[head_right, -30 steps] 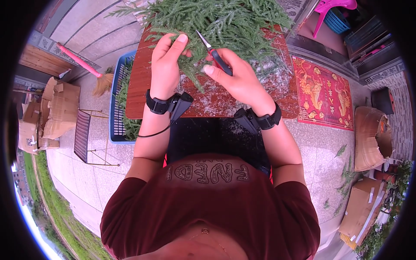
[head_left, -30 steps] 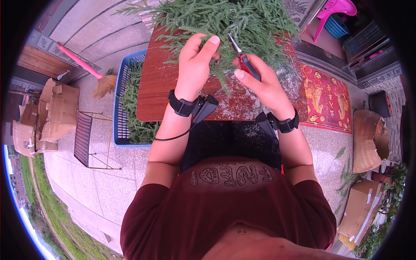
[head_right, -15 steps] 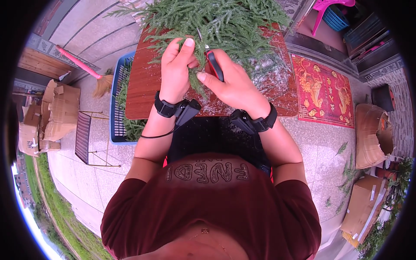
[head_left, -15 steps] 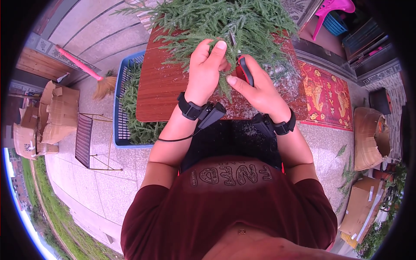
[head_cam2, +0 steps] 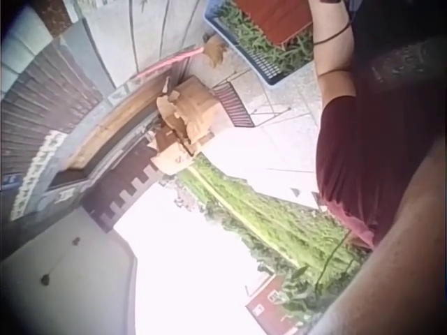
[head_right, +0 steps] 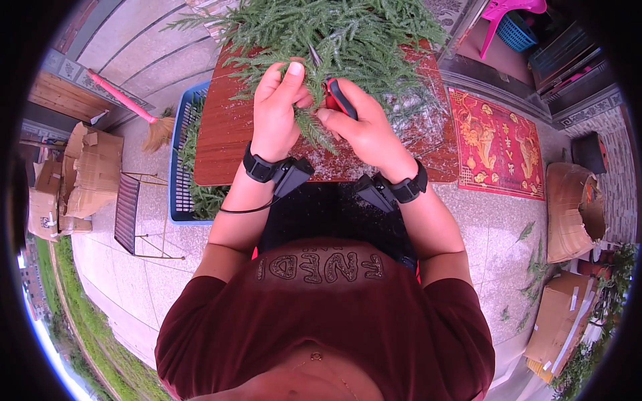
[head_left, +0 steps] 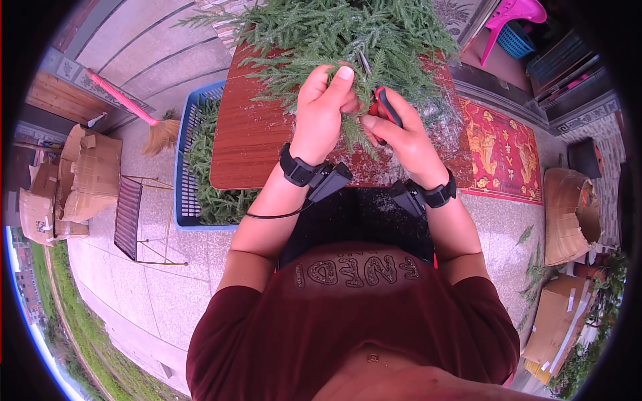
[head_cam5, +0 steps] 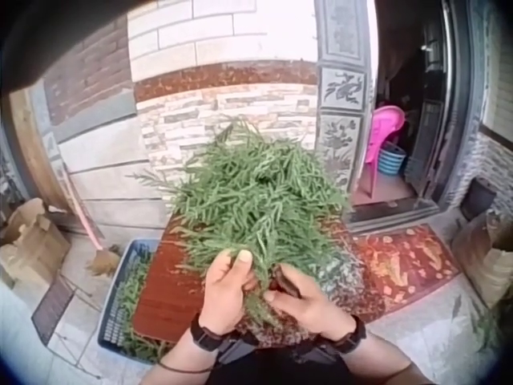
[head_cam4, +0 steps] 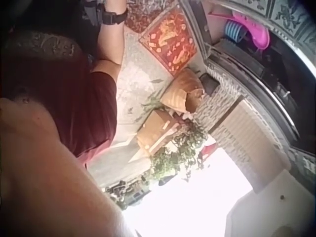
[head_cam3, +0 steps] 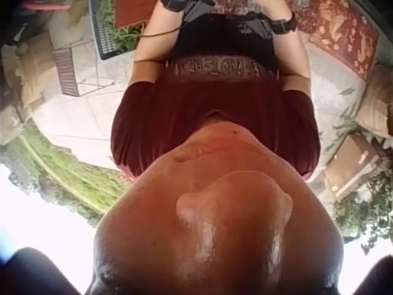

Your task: Trimming and inspecting small green branches using pliers or snips at a workbench.

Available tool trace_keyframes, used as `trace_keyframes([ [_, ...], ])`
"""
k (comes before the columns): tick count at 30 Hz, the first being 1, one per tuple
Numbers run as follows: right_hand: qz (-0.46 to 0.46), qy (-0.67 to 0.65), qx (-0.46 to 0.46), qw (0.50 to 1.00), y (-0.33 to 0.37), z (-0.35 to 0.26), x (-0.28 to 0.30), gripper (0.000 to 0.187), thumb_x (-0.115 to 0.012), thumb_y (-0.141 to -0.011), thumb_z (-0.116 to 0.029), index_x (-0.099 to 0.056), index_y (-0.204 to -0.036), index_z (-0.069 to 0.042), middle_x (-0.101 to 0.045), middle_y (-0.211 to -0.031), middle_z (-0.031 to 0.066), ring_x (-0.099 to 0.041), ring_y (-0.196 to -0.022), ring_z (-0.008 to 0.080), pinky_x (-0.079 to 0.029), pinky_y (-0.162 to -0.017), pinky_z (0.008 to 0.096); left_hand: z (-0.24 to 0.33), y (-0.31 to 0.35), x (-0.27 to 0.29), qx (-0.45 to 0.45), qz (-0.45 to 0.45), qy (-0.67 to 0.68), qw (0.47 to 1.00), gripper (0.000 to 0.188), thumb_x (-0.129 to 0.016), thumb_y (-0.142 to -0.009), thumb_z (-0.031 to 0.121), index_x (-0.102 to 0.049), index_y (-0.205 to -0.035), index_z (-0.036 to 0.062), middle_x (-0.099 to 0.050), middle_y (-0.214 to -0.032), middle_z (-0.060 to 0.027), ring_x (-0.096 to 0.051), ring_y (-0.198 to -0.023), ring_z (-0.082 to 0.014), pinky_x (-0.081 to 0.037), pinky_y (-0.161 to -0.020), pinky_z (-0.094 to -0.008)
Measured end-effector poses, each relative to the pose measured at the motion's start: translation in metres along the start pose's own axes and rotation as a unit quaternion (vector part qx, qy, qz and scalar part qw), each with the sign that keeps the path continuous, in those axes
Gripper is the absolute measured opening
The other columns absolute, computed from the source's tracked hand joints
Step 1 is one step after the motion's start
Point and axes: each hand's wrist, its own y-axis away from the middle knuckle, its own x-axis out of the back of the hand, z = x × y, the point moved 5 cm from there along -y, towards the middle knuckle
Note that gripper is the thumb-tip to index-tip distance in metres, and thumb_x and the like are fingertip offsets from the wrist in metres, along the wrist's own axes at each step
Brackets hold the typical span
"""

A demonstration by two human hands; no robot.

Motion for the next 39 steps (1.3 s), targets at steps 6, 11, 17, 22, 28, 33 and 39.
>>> trace_keyframes([
  [6, -0.029, -0.153, -0.030, 0.987, 0.003, -0.012, -0.006, 0.016, -0.061, -0.087, -0.007, -0.051, -0.098, -0.004, -0.049, -0.075, 0.0001, -0.047, -0.065, 0.0101, -0.036, -0.057, 0.0255, 0.001, 0.001, 0.000, 0.011, 0.001, 0.010, 1.000, 0.019, -0.059, -0.096, 0.024, -0.059, -0.104, 0.0066, -0.041, -0.069, 0.0080, -0.035, -0.060, -0.0035, -0.032, -0.055, -0.0217],
  [11, -0.002, -0.023, -0.004, 1.000, 0.004, -0.002, -0.002, 0.019, -0.060, -0.087, -0.008, -0.050, -0.102, -0.002, -0.050, -0.076, 0.0009, -0.047, -0.065, 0.0108, -0.037, -0.057, 0.0263, 0.002, 0.003, -0.004, -0.005, 0.010, -0.032, 0.999, 0.019, -0.058, -0.096, 0.025, -0.057, -0.102, 0.0067, -0.040, -0.067, 0.0076, -0.035, -0.059, -0.0045, -0.033, -0.056, -0.0223],
  [17, -0.028, -0.081, 0.019, 0.996, -0.005, 0.004, -0.003, 0.018, -0.060, -0.088, -0.011, -0.052, -0.102, -0.002, -0.051, -0.075, 0.0008, -0.047, -0.064, 0.0106, -0.037, -0.057, 0.0267, 0.002, -0.006, 0.004, 0.014, -0.013, -0.012, 1.000, 0.018, -0.055, -0.098, 0.024, -0.054, -0.097, 0.0061, -0.037, -0.063, 0.0063, -0.035, -0.057, -0.0066, -0.036, -0.056, -0.0247],
  [22, 0.015, 0.023, -0.044, 0.999, -0.015, 0.011, 0.017, 0.020, -0.058, -0.089, -0.009, -0.053, -0.106, -0.002, -0.056, -0.080, 0.0022, -0.050, -0.067, 0.0112, -0.039, -0.059, 0.0254, 0.005, -0.008, 0.010, -0.009, 0.017, 0.032, 0.999, 0.019, -0.054, -0.099, 0.025, -0.055, -0.098, 0.0052, -0.044, -0.066, 0.0049, -0.041, -0.061, -0.0071, -0.039, -0.058, -0.0250],
  [28, 0.061, 0.168, -0.024, 0.984, -0.018, 0.012, 0.038, 0.029, -0.057, -0.091, -0.013, -0.051, -0.117, -0.002, -0.059, -0.091, 0.0046, -0.055, -0.078, 0.0136, -0.044, -0.067, 0.0267, 0.036, -0.003, 0.010, -0.164, 0.002, -0.169, 0.972, 0.022, -0.058, -0.097, 0.022, -0.060, -0.107, 0.0028, -0.060, -0.081, -0.0012, -0.055, -0.074, -0.0087, -0.045, -0.069, -0.0242],
  [33, 0.141, -0.073, 0.172, 0.972, 0.001, -0.030, 0.041, 0.030, -0.062, -0.089, -0.011, -0.051, -0.117, -0.002, -0.058, -0.096, 0.0023, -0.054, -0.080, 0.0113, -0.044, -0.070, 0.0256, 0.044, 0.003, 0.000, -0.186, -0.047, -0.214, 0.958, 0.022, -0.065, -0.091, 0.013, -0.063, -0.111, 0.0015, -0.064, -0.091, -0.0035, -0.057, -0.083, -0.0084, -0.046, -0.075, -0.0231],
  [39, 0.137, 0.030, 0.180, 0.974, 0.011, -0.040, 0.017, 0.036, -0.068, -0.084, 0.001, -0.052, -0.116, -0.003, -0.057, -0.099, -0.0001, -0.051, -0.082, 0.0054, -0.043, -0.071, 0.0208, 0.020, 0.006, -0.014, -0.132, -0.157, -0.234, 0.950, 0.025, -0.065, -0.091, 0.012, -0.061, -0.112, -0.0009, -0.064, -0.104, -0.0070, -0.060, -0.089, -0.0121, -0.047, -0.079, -0.0255],
])
